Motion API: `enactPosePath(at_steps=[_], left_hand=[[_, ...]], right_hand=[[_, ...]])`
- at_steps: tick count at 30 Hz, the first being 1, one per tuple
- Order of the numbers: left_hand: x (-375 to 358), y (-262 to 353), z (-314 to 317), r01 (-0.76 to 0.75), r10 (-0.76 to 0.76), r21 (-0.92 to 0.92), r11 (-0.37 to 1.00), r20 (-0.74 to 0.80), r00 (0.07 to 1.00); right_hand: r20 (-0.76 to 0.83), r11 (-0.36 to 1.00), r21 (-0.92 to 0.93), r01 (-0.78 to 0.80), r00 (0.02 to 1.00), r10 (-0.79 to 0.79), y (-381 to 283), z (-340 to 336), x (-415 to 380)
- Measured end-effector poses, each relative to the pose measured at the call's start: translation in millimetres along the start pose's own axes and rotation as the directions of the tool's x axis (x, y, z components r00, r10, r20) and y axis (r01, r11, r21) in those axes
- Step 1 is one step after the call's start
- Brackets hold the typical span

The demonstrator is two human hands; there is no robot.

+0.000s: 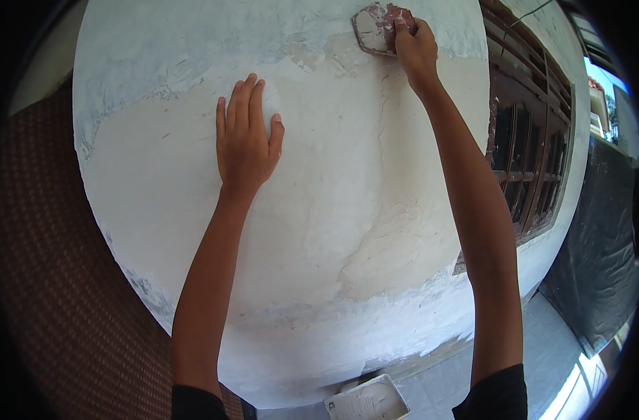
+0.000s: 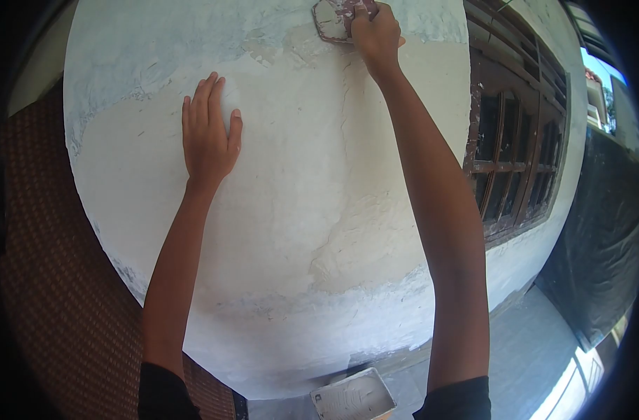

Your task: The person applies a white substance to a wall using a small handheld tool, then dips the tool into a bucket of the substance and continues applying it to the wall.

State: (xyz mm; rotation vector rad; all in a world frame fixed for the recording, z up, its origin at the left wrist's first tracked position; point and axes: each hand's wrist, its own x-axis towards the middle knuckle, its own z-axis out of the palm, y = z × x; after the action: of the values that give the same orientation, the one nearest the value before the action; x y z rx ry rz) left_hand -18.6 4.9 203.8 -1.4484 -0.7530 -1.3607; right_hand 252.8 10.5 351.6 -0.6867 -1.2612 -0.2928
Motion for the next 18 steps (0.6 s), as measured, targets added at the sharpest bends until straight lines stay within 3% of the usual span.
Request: enactPosePath(at_steps=[1, 3, 5, 6, 7, 9, 10, 11, 13, 15, 16, 17, 18], left_hand=[[0, 0, 0, 0.0, 0.0, 0.001, 1.0, 0.001, 1.0], [0, 0, 0, 0.0, 0.0, 0.002, 1.0, -0.001, 1.0], [0, 1, 0, -0.001, 0.001, 0.0, 1.0, 0.0, 1.0], [0, 0, 0, -0.002, 0.002, 0.003, 1.0, 0.0, 1.0], [0, 0, 0, -0.005, 0.005, 0.007, 1.0, -0.002, 1.0], [0, -1, 0, -0.003, 0.003, 0.014, 1.0, 0.0, 1.0], [0, 0, 0, 0.001, -0.001, 0.018, 1.0, 0.003, 1.0], [1, 0, 1, 0.0, 0.0, 0.016, 1.0, 0.003, 1.0], [0, 0, 0, 0.002, -0.003, 0.008, 1.0, 0.005, 1.0], [-1, 1, 0, 0.007, -0.007, 0.011, 1.0, 0.013, 1.0], [0, 0, 0, 0.011, -0.011, 0.02, 1.0, 0.015, 1.0], [0, 0, 0, 0.012, -0.012, 0.022, 1.0, 0.014, 1.0], [0, 0, 0, 0.011, -0.011, 0.022, 1.0, 0.01, 1.0]], right_hand=[[-0.022, 0.994, 0.089, -0.056, 0.998, 0.058, -4, -3, -5], [0.048, 0.994, 0.107, -0.018, 0.999, 0.013, -3, 1, -12], [0.009, 0.957, -0.268, 0.108, 0.994, -0.11, 5, 1, -10], [-0.066, 0.987, -0.163, 0.003, 0.998, -0.014, 1, -3, -6], [-0.068, 0.987, -0.16, 0.004, 0.998, -0.015, -2, -4, -6], [-0.072, 0.979, 0.153, -0.136, 0.986, 0.148, -8, -10, -9], [-0.033, 0.987, 0.162, -0.012, 0.999, 0.017, -7, -7, -16], [0.004, 0.992, 0.0, 0.123, 0.992, -0.123, -7, -5, -24], [0.05, 0.93, -0.288, 0.228, 0.974, -0.223, 4, -5, -21], [-0.156, 0.977, -0.209, -0.03, 0.988, -0.003, 7, -16, -11], [-0.181, 0.989, -0.089, -0.122, 0.978, 0.104, 5, -21, -6], [-0.18, 0.989, -0.087, -0.12, 0.978, 0.103, 6, -19, -7], [-0.133, 1.0, 0.016, -0.021, 0.991, 0.023, 5, -15, -13]])
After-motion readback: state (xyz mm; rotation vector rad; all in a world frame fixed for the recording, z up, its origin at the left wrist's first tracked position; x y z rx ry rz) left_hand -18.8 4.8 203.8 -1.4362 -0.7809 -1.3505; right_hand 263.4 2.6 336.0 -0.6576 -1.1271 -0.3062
